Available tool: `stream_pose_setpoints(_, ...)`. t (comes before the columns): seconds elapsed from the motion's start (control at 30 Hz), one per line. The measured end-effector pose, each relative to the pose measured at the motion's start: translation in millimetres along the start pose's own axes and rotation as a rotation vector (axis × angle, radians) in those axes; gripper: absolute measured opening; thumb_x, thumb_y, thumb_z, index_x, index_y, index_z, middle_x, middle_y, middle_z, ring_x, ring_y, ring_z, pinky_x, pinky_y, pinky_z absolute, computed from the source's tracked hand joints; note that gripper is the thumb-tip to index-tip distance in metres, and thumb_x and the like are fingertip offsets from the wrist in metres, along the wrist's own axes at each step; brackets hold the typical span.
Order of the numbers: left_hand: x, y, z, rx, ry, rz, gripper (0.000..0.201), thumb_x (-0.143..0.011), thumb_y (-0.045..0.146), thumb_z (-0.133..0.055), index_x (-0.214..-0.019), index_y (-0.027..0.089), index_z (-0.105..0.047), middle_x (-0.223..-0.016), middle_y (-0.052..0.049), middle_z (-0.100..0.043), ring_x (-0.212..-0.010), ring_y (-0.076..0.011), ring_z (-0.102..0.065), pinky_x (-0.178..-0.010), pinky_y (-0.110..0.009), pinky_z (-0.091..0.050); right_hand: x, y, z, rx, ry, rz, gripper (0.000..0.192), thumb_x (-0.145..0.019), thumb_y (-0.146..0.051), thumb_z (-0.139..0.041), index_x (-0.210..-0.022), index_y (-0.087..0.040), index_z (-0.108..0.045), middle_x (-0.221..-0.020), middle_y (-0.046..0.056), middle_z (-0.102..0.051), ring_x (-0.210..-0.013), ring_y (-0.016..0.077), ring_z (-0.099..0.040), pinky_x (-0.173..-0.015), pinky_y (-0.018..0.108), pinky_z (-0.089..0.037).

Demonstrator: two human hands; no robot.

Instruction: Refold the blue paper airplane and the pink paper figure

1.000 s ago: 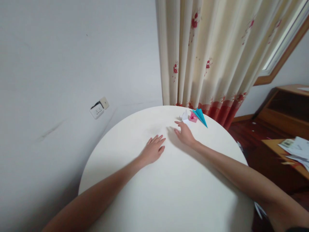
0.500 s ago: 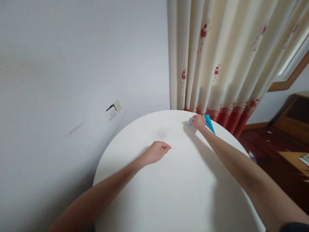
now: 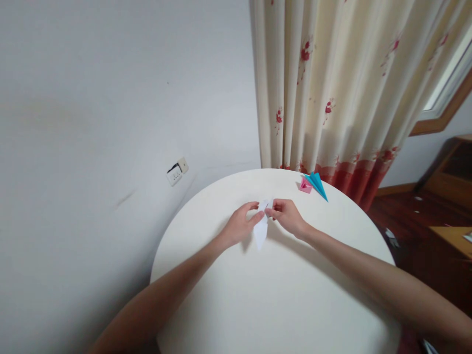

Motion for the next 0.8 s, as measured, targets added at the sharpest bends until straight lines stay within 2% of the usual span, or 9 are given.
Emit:
stream_pose_setpoints(0.1, 10, -7, -23.7, 0.169, -0.212, 0.141, 0.033, -0.085, 0.046, -0.063, -0.094, 0.014, -0.068, -0.089, -0.006, -0.072, -0.082, -0.0214, -0.067, -0.072, -0.029, -0.050, 15, -4, -1, -0.031, 0.100, 0.022, 0.025, -0.072, -0.042, -0.067, -0.068, -0.018, -0.063, -0.066, 0.002, -0.064, -0.060, 0.0146, -0.056, -0.056, 0.026, -0.044)
stream_pose_setpoints(0.17, 19, -14, -31.5, 0.254, -0.237, 0.229, 0.037, -0.080, 0.049, -0.067, -0.087, 0.013, -0.067, -0.080, -0.006, -0.070, -0.070, -0.0190, -0.064, -0.061, -0.026, -0.045, 20, -1, 1, -0.076, 0.158, 0.021, 0.024, -0.071, -0.040, -0.069, -0.067, -0.018, -0.062, -0.065, 0.001, -0.063, -0.059, 0.0145, -0.055, -0.055, 0.026, -0.043)
stream_pose_setpoints(0.3, 32, -22, -41.0, 0.339, -0.249, 0.315, 0.043, -0.074, 0.054, -0.072, -0.083, 0.012, -0.068, -0.077, -0.008, -0.071, -0.065, -0.0182, -0.062, -0.058, -0.025, -0.041, 24, 10, 7, -0.160, 0.212, -0.017, 0.026, -0.070, -0.040, -0.072, -0.064, -0.018, -0.061, -0.059, 0.000, -0.060, -0.055, 0.0138, -0.053, -0.054, 0.026, -0.042)
stream_pose_setpoints(0.43, 39, -29, -48.2, 0.355, -0.287, 0.373, 0.049, -0.075, 0.059, -0.068, -0.077, 0.011, -0.071, -0.076, -0.010, -0.073, -0.063, -0.0180, -0.062, -0.059, -0.026, -0.040, 28, 23, 11, -0.283, 0.274, -0.079, 0.029, -0.067, -0.043, -0.078, -0.069, -0.017, -0.065, -0.065, 0.001, -0.064, -0.060, 0.0144, -0.056, -0.059, 0.028, -0.045)
stream_pose_setpoints(0.53, 40, -35, -47.2, 0.341, -0.230, 0.395, 0.049, -0.076, 0.060, -0.066, -0.076, 0.011, -0.072, -0.074, -0.010, -0.073, -0.061, -0.0179, -0.062, -0.058, -0.026, -0.039, 32, 32, 0, -0.419, 0.176, -0.172, 0.036, -0.066, -0.048, -0.081, -0.076, -0.016, -0.069, -0.075, 0.004, -0.069, -0.068, 0.0172, -0.061, -0.068, 0.032, -0.050)
stream_pose_setpoints(0.63, 41, -36, -48.8, 0.335, -0.219, 0.362, 0.049, -0.078, 0.060, -0.065, -0.076, 0.011, -0.072, -0.072, -0.009, -0.072, -0.060, -0.0181, -0.062, -0.056, -0.026, -0.039, 39, 39, -17, -0.406, 0.027, -0.254, 0.044, -0.064, -0.054, -0.083, -0.077, -0.014, -0.071, -0.076, 0.007, -0.071, -0.071, 0.0200, -0.063, -0.070, 0.035, -0.051)
stream_pose_setpoints(0.8, 42, -36, -55.1, 0.296, -0.290, 0.258, 0.050, -0.081, 0.062, -0.062, -0.072, 0.013, -0.069, -0.067, -0.007, -0.069, -0.061, -0.0199, -0.062, -0.054, -0.026, -0.039, 45, 44, -24, -0.391, 0.047, -0.291, 0.047, -0.061, -0.057, -0.085, -0.074, -0.014, -0.070, -0.072, 0.007, -0.070, -0.070, 0.0211, -0.062, -0.068, 0.035, -0.049)
Point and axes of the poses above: each hand's wrist, its own x-axis away from the middle knuckle, its own z-axis out of the back of the hand, y = z × x, the point moved 7 cm from there along -x, towards the middle knuckle
